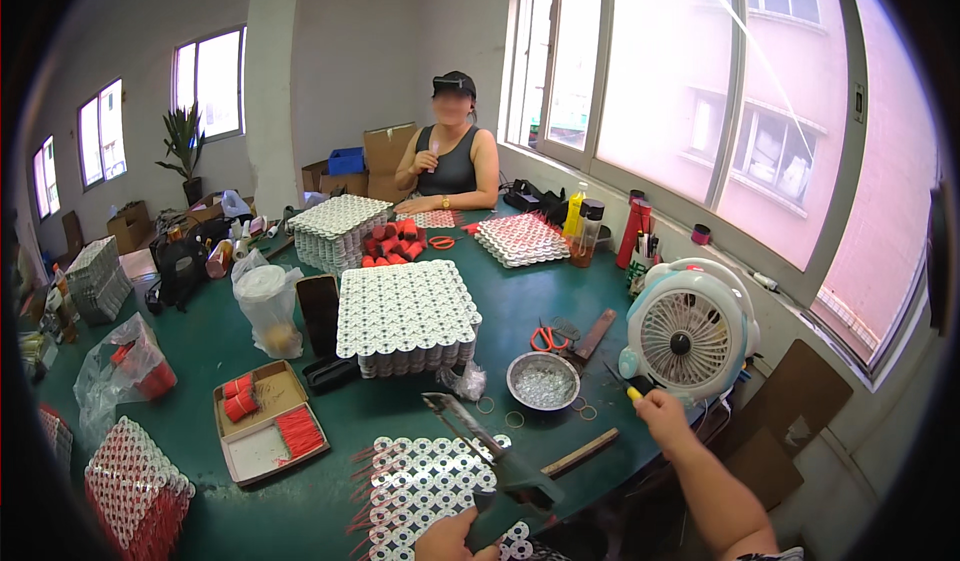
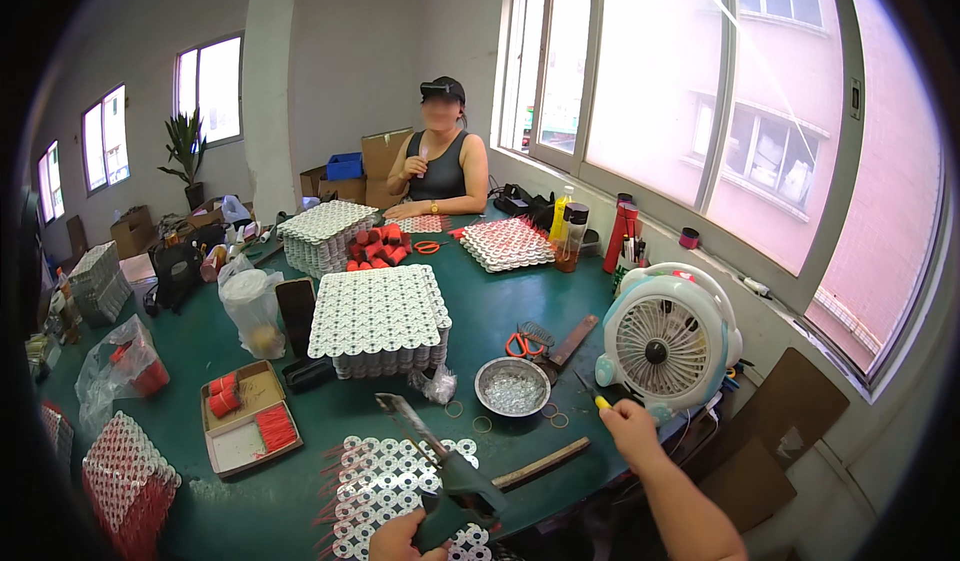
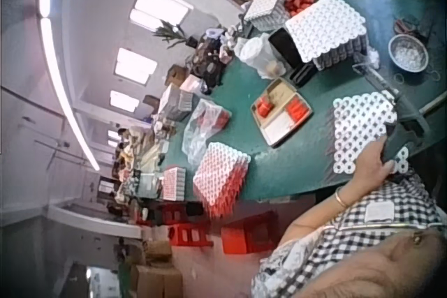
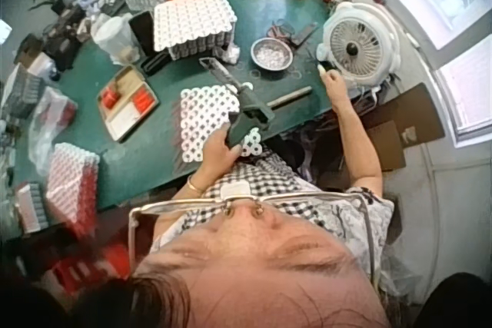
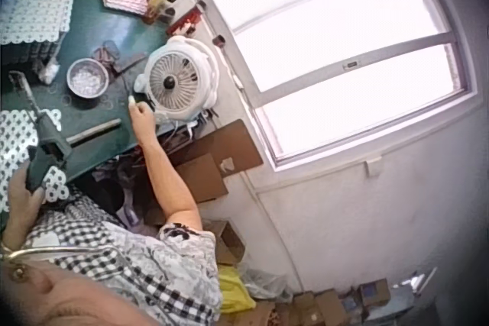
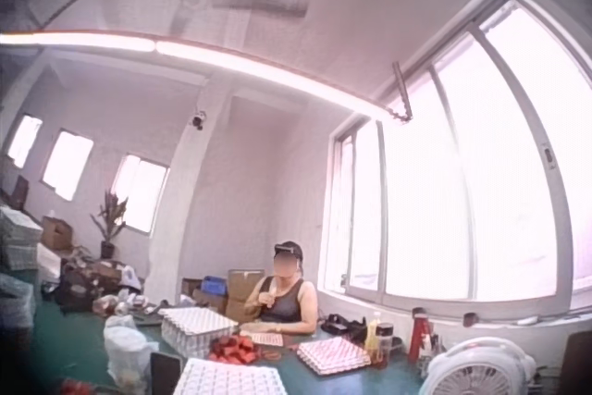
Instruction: The person takes wires from a box and solders them onto LED circuit board panels using a soldering iron.
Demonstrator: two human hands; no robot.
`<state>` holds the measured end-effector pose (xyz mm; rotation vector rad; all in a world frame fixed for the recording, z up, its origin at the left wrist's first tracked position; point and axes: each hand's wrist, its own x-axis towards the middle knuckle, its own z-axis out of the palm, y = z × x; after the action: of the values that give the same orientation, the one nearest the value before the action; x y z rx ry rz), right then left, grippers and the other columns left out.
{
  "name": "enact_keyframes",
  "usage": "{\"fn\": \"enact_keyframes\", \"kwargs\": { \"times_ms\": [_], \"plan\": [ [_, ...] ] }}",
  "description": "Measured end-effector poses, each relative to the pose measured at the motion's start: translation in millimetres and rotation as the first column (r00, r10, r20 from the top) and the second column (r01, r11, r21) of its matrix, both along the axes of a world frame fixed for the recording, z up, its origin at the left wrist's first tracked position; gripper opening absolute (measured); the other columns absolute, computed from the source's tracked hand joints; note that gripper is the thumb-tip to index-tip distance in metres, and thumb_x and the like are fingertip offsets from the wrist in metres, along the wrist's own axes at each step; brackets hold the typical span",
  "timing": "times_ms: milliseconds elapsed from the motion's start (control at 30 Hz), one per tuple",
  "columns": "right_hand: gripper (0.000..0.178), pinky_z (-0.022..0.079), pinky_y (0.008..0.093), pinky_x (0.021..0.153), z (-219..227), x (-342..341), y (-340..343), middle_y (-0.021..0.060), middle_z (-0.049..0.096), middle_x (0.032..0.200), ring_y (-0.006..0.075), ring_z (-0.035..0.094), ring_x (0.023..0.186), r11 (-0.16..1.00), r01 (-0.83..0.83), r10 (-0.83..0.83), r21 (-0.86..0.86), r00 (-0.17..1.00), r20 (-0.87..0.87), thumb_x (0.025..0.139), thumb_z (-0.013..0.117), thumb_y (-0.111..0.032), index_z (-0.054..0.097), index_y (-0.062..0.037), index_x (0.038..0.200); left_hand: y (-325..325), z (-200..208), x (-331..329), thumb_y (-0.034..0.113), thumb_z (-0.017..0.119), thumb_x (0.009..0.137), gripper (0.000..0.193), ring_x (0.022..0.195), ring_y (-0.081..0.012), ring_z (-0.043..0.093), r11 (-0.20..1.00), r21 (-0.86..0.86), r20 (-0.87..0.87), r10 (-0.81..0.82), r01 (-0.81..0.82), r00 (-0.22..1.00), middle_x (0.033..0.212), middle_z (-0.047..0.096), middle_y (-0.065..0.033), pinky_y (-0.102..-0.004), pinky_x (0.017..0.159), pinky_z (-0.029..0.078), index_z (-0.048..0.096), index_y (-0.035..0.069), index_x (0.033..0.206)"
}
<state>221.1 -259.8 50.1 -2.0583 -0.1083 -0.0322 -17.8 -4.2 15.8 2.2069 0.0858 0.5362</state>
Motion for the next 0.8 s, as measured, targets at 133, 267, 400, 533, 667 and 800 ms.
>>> {"fn": "enact_keyframes", "kwargs": {
  "times_ms": [133,267,400,533,667,800],
  "plan": [
    [0.025,0.043,0.0367,0.07,-63,15,0,0.0098,0.059,0.075,0.0272,0.056,0.075,0.803,0.4,-0.083,-0.443,0.81,0.581,0.076,0.06,-0.026,0.058,-0.0013,0.074,-2,13,-3,0.023,0.065,0.07,0.053,0.084,-0.0376,0.057,0.981,-0.193,-0.045,0.021,-0.029,0.999,0.094,0.058,-0.0244,-0.0394,0.073,0.045,0.05,-0.005,0.112],
    [0.016,0.04,0.0351,0.084,-22,-27,34,0.0104,0.061,0.091,0.0276,0.055,0.093,0.903,0.304,0.07,-0.303,0.591,0.804,0.076,0.059,-0.016,0.06,-0.003,0.084,-1,0,-6,0.022,0.065,0.072,0.056,0.088,-0.0376,0.056,0.981,-0.166,-0.032,0.096,-0.1,0.995,0.099,0.056,-0.0254,-0.0398,0.075,0.045,0.046,-0.006,0.116],
    [0.01,0.047,0.028,0.072,9,-124,40,0.0098,0.064,0.079,0.0185,0.062,0.078,0.735,-0.677,0.674,-0.034,0.723,0.151,0.076,0.058,-0.009,0.063,-0.0025,0.081,-6,0,-5,0.021,0.064,0.074,0.057,0.091,-0.0387,0.055,0.987,-0.056,-0.02,0.151,-0.151,0.988,0.101,0.054,-0.0267,-0.0409,0.077,0.044,0.042,-0.008,0.119],
    [0.035,0.05,0.0309,0.07,-37,-182,66,0.0137,0.062,0.095,0.024,0.062,0.082,0.676,-0.581,0.603,0.453,0.79,0.114,0.084,0.057,-0.016,0.048,0.005,0.111,-38,0,11,0.026,0.066,0.075,0.063,0.095,-0.038,0.054,0.992,-0.116,0.034,0.061,-0.057,0.998,0.105,0.053,-0.0275,-0.0425,0.081,0.043,0.04,-0.006,0.121],
    [0.04,0.043,0.0312,0.083,-30,-175,74,0.0105,0.055,0.104,0.0183,0.054,0.095,0.604,-0.336,0.433,0.722,0.9,0.057,0.078,0.059,-0.016,0.045,-0.0005,0.112,-53,19,18,0.018,0.069,0.068,0.062,0.099,-0.0351,0.053,0.962,-0.119,0.028,-0.245,0.247,0.969,0.101,0.055,-0.0198,-0.0389,0.082,0.044,0.039,0.001,0.12],
    [0.035,0.045,0.0326,0.078,0,-171,68,0.0065,0.058,0.091,0.0184,0.056,0.086,0.663,-0.275,0.353,0.696,0.935,0.033,0.085,0.041,-0.033,0.051,-0.0062,0.104,-50,47,11,0.029,0.07,0.066,0.065,0.092,-0.0259,0.049,0.87,0.373,0.003,-0.348,0.322,0.937,0.104,0.053,-0.0113,-0.0375,0.078,0.039,0.042,0.006,0.12]
  ]
}}
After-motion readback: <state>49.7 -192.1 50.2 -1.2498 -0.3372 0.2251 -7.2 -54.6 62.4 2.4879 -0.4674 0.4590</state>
